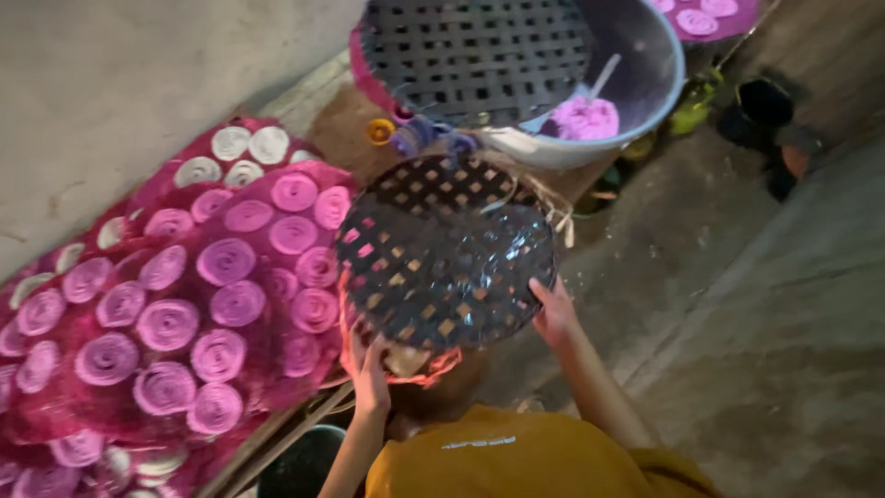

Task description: The person scoops pink dough from a large metal bowl and uses a wooden tool to press and shape it into spiral forms on a woven tray. They repeat this process to fill the tray, then cover it with a lid and later remove it to reveal the shaped dough.

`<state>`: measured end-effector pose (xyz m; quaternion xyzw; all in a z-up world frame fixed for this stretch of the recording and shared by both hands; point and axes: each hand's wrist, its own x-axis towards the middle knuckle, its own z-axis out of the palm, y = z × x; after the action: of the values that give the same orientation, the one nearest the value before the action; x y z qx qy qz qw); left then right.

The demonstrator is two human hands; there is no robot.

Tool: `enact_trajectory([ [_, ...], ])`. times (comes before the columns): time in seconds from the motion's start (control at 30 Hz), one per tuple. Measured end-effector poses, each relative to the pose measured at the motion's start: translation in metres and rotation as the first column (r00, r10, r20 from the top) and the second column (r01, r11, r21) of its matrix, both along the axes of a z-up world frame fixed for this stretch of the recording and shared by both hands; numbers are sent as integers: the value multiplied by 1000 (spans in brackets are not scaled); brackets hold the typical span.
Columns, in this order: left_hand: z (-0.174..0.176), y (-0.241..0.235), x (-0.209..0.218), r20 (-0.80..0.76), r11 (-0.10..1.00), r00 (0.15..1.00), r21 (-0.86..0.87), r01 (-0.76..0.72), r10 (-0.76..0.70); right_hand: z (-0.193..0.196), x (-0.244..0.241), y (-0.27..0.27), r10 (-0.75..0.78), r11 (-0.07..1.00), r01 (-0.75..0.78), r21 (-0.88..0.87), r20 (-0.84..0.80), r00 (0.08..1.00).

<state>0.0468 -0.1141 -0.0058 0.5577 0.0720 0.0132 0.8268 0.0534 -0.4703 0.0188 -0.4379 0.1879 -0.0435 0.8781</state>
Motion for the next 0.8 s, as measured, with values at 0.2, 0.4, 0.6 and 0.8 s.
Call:
enact_trajectory([
  [0.2,-23,-99,-80,-220,977,974,-191,-95,52,5,-85,-114,58,967,-69,-247,-51,997],
  [0.4,-60,-239,-85,-214,951,937,-197,237,-278,-6,-155,-295,-9,973,4,-231,-22,1000],
  [0.6,-12,-379,3,120,774,785,-133,619,-607,59,-194,-385,-185,943,238,-235,227,956],
  [0.8,91,-490,113,-107,386,418,234,893,-902,82,-171,-445,-481,852,512,-112,219,849],
])
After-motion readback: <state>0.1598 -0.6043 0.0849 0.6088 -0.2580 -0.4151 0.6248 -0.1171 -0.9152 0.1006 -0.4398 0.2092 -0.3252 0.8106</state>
